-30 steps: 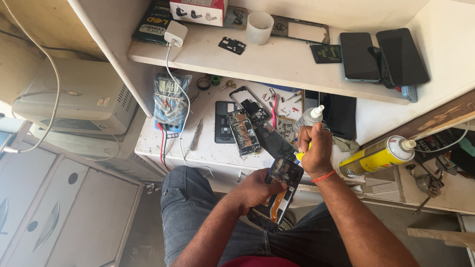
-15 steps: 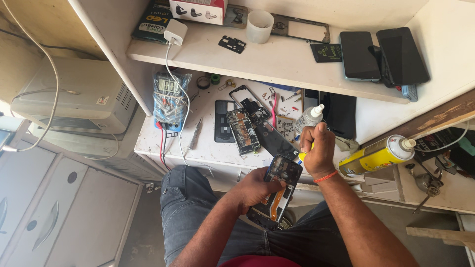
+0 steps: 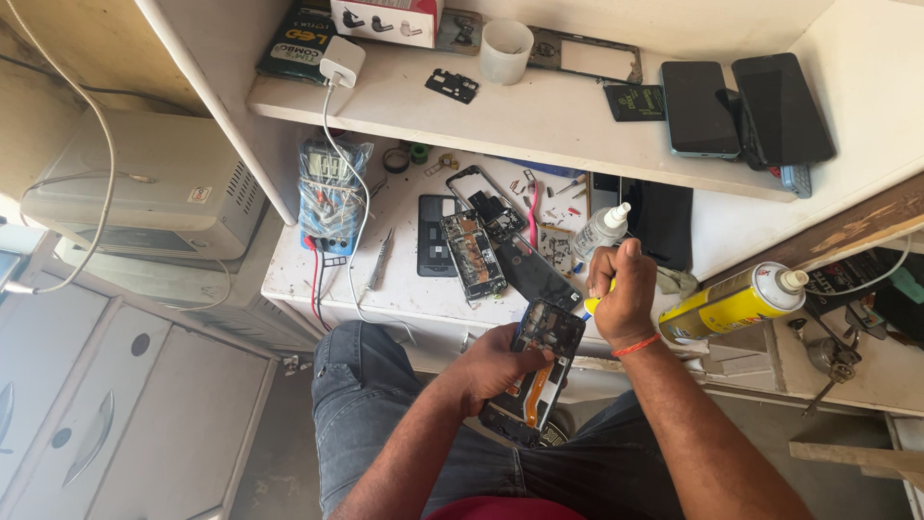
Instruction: The person sits at a repair bench and works on a disassembled smartphone. They separate the back cover and frame, apply adhesive from a small glue bottle along the phone's edge, press the cover into place, and then handle a small tool while working over the bench with scattered phone parts.
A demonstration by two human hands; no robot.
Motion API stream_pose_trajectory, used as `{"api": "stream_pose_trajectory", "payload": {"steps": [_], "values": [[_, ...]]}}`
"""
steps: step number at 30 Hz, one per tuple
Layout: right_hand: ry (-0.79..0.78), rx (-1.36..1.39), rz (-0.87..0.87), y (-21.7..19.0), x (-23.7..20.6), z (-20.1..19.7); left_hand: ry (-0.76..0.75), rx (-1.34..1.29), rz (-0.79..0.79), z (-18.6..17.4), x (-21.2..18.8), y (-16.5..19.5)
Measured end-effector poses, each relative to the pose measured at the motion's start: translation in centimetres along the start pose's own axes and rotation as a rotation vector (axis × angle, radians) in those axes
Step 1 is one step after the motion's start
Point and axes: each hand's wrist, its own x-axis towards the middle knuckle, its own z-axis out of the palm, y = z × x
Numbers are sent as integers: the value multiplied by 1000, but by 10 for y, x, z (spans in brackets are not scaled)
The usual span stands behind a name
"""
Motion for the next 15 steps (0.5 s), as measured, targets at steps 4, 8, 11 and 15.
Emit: {"api": "stream_pose_trajectory", "payload": {"steps": [4,8,11,15], "values": [[12,14,3,1,2,-2,-21,-29,20,1,0,0],[23,51,10,2,1,-2,-31,-102,21,1,0,0],[31,89,20,3,0,-2,-21,-105,17,1,0,-1],[31,106,30,5,-1,-1,-10,-47,9,2,1,-2]]}}
